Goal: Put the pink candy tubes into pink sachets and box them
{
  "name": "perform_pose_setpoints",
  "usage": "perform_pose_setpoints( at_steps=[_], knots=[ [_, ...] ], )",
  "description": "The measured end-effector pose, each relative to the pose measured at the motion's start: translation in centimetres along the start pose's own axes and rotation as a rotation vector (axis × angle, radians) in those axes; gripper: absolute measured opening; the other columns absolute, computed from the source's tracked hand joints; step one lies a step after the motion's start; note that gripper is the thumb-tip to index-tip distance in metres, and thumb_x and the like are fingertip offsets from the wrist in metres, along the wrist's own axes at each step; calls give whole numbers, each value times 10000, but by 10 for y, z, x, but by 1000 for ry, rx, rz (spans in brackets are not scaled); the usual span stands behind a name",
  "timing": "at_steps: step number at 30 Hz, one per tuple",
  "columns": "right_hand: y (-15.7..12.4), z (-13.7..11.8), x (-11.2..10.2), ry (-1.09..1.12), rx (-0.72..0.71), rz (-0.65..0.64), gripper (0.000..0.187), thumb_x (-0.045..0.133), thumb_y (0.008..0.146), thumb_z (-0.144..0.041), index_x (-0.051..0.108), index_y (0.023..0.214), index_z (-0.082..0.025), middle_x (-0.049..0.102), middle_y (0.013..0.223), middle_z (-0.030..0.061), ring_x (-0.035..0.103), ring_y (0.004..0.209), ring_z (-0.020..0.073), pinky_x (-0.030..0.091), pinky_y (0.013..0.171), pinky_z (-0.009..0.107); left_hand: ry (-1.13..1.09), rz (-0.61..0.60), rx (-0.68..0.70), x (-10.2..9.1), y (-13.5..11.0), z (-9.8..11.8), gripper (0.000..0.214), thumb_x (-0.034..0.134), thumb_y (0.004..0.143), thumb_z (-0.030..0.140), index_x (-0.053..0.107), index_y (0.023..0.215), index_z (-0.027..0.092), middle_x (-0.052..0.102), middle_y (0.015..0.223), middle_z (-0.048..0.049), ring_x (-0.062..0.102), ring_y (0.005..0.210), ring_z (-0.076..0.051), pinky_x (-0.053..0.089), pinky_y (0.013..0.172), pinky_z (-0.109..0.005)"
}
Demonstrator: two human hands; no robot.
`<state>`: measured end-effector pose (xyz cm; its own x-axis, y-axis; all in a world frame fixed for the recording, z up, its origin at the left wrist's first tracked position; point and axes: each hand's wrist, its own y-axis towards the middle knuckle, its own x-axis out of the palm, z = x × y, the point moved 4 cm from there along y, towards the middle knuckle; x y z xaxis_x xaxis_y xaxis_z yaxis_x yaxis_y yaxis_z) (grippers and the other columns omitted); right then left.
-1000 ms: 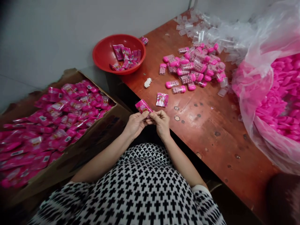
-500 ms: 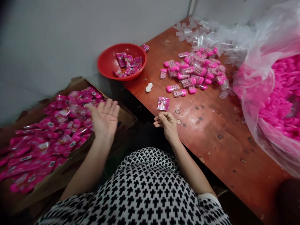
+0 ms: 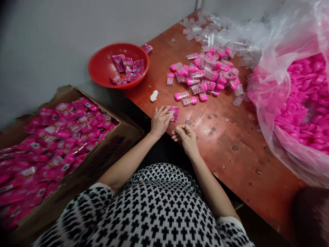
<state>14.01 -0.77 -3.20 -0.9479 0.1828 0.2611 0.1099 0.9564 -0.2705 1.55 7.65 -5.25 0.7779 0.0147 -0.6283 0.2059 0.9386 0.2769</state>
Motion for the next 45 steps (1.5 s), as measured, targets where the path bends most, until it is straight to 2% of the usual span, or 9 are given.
perform_pose_setpoints(
  at_steps=[11,15,21,25,30,35,37,42,45],
  knots=[
    [0,-18,-3,-128,-155,-13,227,677,755,-391,607,747,-176,657,649,-25,596,516,79,484,498,186,90,17,51,0,2,1,356,560,835,269,646,1149,124,541,1338,-154,423,1308,-301,230,1121,-479],
    [-3,-17,-3,-145,-154,-9,252,685,739,-407,587,731,-175,652,642,-22,594,524,86,485,511,198,98,21,63,0,2,2,288,521,862,254,696,1049,123,572,1299,-161,424,1306,-312,229,1122,-494],
    [27,-14,-3,-184,-221,151,375,700,701,-425,568,961,-189,667,857,1,624,696,109,496,611,230,-66,166,100,-3,-6,4,222,571,845,231,713,1009,186,613,1255,-111,488,1264,-264,358,1075,-472],
    [46,-9,5,-78,-192,95,429,729,656,-357,520,1000,-207,657,787,-31,610,667,112,490,627,245,-250,168,143,-15,-21,20,244,575,847,268,706,1039,191,639,1220,-101,525,1229,-238,376,1074,-422],
    [48,-8,15,21,-111,-28,422,763,598,-301,536,941,-209,676,748,-38,616,642,113,500,649,256,-766,20,-386,-25,-35,12,423,694,732,422,682,1077,178,699,1069,-101,665,965,-235,523,885,-392],
    [54,-16,18,-258,-50,-216,424,757,620,-387,561,942,-194,649,688,-24,597,579,132,480,586,266,-1063,-162,-677,-23,-38,8,353,816,551,405,714,709,106,658,653,-31,624,604,-122,558,638,-274],
    [66,-29,12,-546,-102,-123,376,680,705,-472,576,919,-181,651,706,13,619,629,168,486,620,299,-1045,-139,-705,-23,-38,6,348,834,516,381,717,688,102,661,643,-35,615,583,-114,545,604,-252],
    [103,-71,-7,-1290,-102,417,596,435,845,-625,540,1067,-82,656,1016,227,613,1028,339,443,867,459,-1053,-37,-791,-18,-43,4,347,844,490,351,721,687,93,694,662,-70,636,579,-129,533,589,-249],
    [120,-75,-7,-1389,13,443,644,497,832,-588,476,1156,-32,618,1116,282,585,1089,374,432,895,480,-1091,-7,-858,-19,-48,4,341,848,483,319,716,689,81,698,659,-76,641,576,-131,533,581,-244]
  ],
)
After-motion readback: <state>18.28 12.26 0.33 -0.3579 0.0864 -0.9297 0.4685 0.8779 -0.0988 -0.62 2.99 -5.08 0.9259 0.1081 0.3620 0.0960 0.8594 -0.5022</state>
